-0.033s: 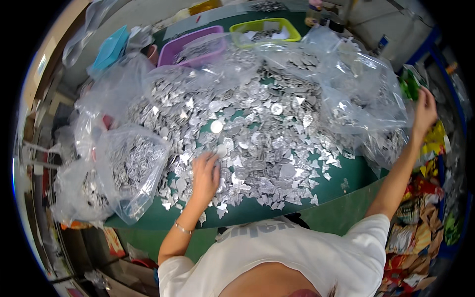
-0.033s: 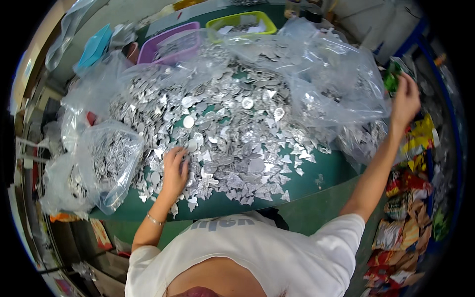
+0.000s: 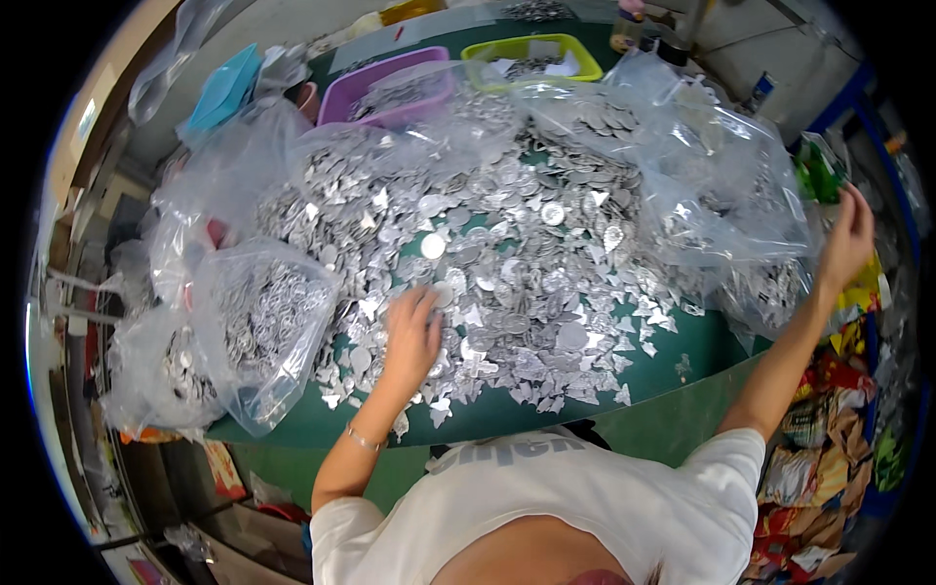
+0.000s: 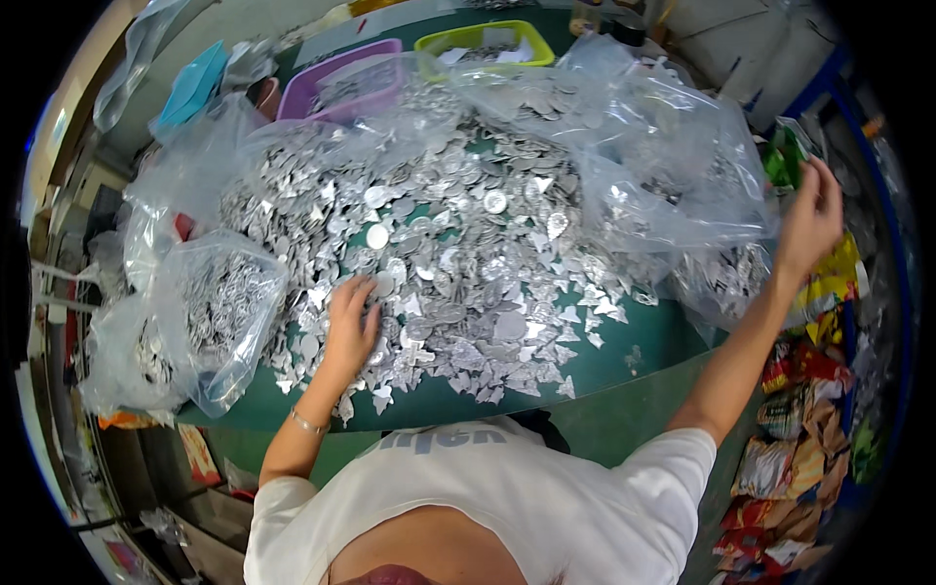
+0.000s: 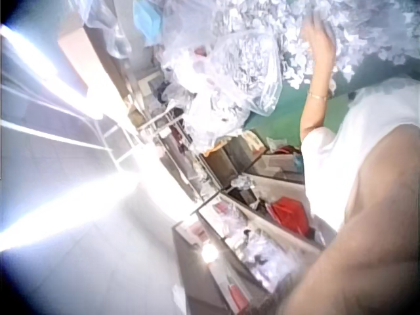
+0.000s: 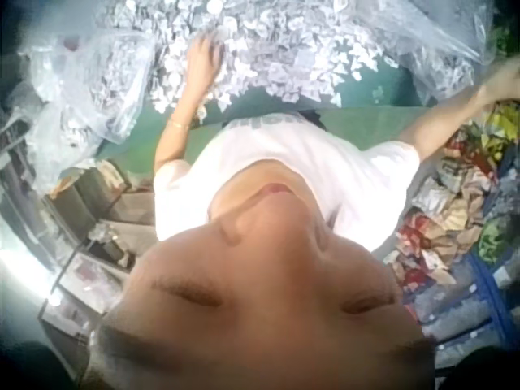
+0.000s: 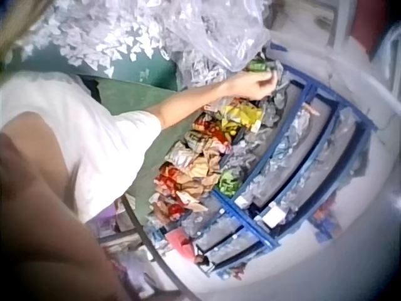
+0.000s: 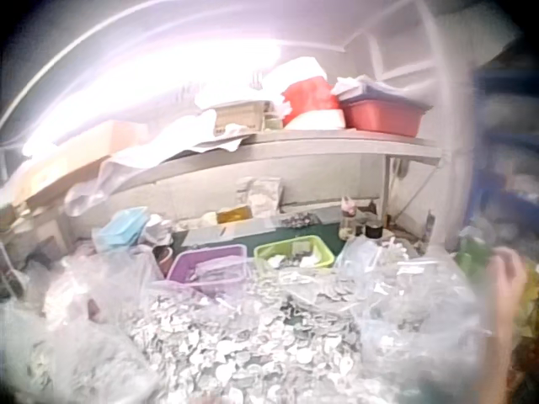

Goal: The person sorts silver-colored metal pieces by hand on a green workstation, moving them between piles and into plastic bags.

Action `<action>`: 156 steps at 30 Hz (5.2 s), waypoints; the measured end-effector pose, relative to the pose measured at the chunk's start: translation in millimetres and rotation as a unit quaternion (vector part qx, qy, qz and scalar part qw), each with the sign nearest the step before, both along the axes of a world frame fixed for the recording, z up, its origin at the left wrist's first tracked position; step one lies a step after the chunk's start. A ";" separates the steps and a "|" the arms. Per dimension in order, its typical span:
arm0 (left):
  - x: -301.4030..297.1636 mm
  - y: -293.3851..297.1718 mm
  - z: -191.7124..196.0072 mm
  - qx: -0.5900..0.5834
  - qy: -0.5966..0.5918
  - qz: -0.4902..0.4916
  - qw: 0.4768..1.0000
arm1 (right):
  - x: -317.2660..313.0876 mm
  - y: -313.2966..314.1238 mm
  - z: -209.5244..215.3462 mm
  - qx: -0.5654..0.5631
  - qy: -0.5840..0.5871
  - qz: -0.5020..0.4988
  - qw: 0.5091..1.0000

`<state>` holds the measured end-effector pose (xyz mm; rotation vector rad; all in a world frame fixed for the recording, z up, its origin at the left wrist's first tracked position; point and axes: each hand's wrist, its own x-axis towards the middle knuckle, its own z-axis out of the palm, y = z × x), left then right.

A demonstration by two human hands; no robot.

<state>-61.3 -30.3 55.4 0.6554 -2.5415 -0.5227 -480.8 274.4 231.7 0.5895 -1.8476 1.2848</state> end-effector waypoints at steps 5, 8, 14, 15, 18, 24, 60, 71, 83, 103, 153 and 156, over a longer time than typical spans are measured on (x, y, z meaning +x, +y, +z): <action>-85.7 -40.0 2.7 0.035 0.042 -0.096 0.994 | 133.6 -69.1 -44.6 0.081 0.078 0.275 0.955; -144.7 -71.2 -6.4 -0.016 0.041 -0.112 0.993 | 150.5 -137.6 -85.7 0.280 -0.088 0.463 0.836; -193.7 -113.0 -39.6 -0.161 -0.046 0.062 0.984 | 103.4 -264.6 -176.1 0.388 0.004 0.326 0.862; -194.0 -115.2 -43.1 -0.197 -0.043 0.065 0.977 | 100.2 -281.6 -183.1 0.412 0.017 0.288 0.864; -193.3 -123.6 -37.6 -0.214 -0.061 0.045 0.974 | 84.3 -317.7 -212.8 0.423 -0.118 0.293 0.849; -180.9 -133.8 -29.4 -0.147 -0.046 -0.013 0.988 | 101.9 -320.3 -221.4 0.353 -0.110 0.290 0.883; -76.2 -32.9 -15.2 0.168 0.182 -0.073 0.966 | 235.9 -243.8 -187.6 0.219 -0.281 0.519 0.777; -6.9 -6.6 -9.5 0.166 0.151 -0.040 0.974 | 299.8 -177.9 -173.9 0.329 -0.251 0.643 0.644; -54.6 -77.2 -33.4 0.070 0.068 -0.035 0.995 | 113.8 -262.6 -226.1 0.505 0.091 0.142 0.846; -30.6 -36.9 14.3 0.745 0.257 0.089 0.609 | 178.0 -140.6 -170.6 -0.056 -0.435 0.445 0.781; -9.7 32.2 -6.7 0.329 0.070 -0.129 0.933 | 144.9 -224.6 -192.9 0.297 -0.140 0.283 0.901; -11.4 48.2 3.8 0.193 -0.044 -0.050 0.979 | 135.7 -203.1 -176.6 0.080 -0.542 0.358 0.756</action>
